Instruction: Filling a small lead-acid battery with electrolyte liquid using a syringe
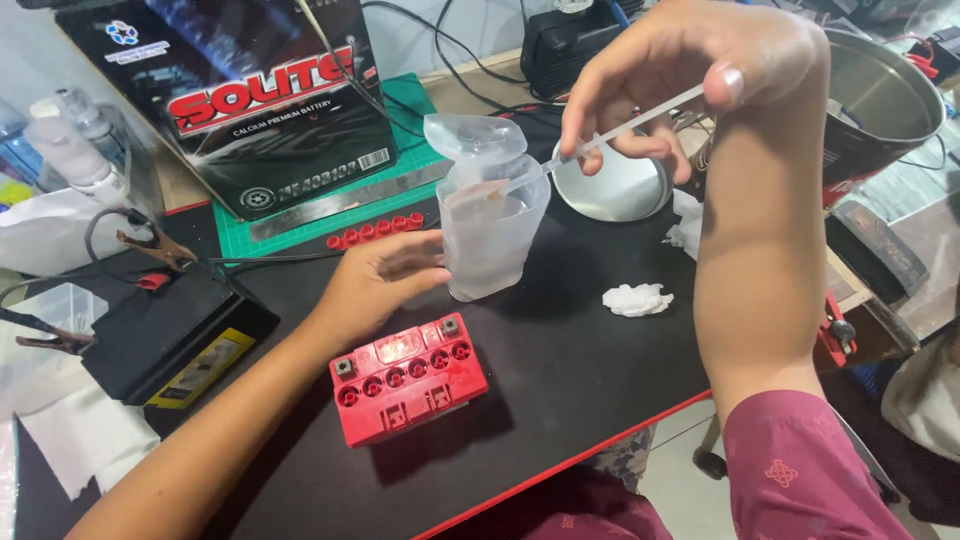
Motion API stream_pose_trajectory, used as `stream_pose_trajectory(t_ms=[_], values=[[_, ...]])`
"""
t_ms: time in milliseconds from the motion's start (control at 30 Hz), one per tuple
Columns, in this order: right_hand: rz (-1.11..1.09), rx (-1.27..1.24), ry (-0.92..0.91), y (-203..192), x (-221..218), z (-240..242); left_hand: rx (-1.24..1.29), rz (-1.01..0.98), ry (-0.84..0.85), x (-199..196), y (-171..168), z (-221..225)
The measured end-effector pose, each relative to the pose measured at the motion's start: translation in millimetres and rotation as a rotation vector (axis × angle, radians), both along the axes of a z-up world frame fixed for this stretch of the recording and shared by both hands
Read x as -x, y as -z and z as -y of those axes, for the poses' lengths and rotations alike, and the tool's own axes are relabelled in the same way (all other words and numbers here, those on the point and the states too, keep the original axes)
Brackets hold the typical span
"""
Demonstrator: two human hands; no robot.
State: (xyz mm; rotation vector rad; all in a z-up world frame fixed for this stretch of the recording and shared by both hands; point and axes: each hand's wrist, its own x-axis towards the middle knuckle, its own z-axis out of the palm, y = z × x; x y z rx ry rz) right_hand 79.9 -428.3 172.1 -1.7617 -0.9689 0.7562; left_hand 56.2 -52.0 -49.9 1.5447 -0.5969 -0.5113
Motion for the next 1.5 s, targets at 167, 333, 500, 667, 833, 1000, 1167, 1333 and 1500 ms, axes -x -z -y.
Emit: stream_pose_trajectory(t_ms=[167, 333, 500, 667, 833, 1000, 1167, 1333, 1500], values=[[-0.053, 0.006, 0.006, 19.2, 28.5, -42.8, -0.059, 0.091, -0.005, -2.6, 4.0, 2.0], [-0.069, 0.076, 0.023, 23.6, 22.6, -61.8, -0.113, 0.159, -0.036, 1.3, 6.3, 0.1], [-0.051, 0.037, 0.034, 27.1, 27.3, -72.5, -0.100, 0.223, 0.005, 3.5, -0.6, -0.9], [-0.040, 0.232, 0.204, 21.7, 33.9, -88.8, -0.076, 0.264, 0.010, 3.7, 1.5, -1.9], [-0.052, 0.207, 0.176, 23.4, 36.1, -103.8, -0.056, 0.266, 0.017, 4.5, 1.6, -3.2], [-0.021, 0.217, 0.180, 27.6, 36.1, -99.0, -0.066, 0.261, 0.010, 4.8, 0.6, -3.3], [0.033, 0.209, 0.148, 31.9, 33.0, -93.6, -0.067, 0.262, 0.008, 4.7, -0.1, -4.1], [-0.022, 0.197, 0.171, 29.7, 33.0, -93.1, -0.077, 0.257, 0.015, 4.7, -0.4, -3.0], [-0.062, 0.219, 0.247, 27.4, 30.1, -100.2, -0.059, 0.271, 0.021, 3.5, 1.6, -3.9]])
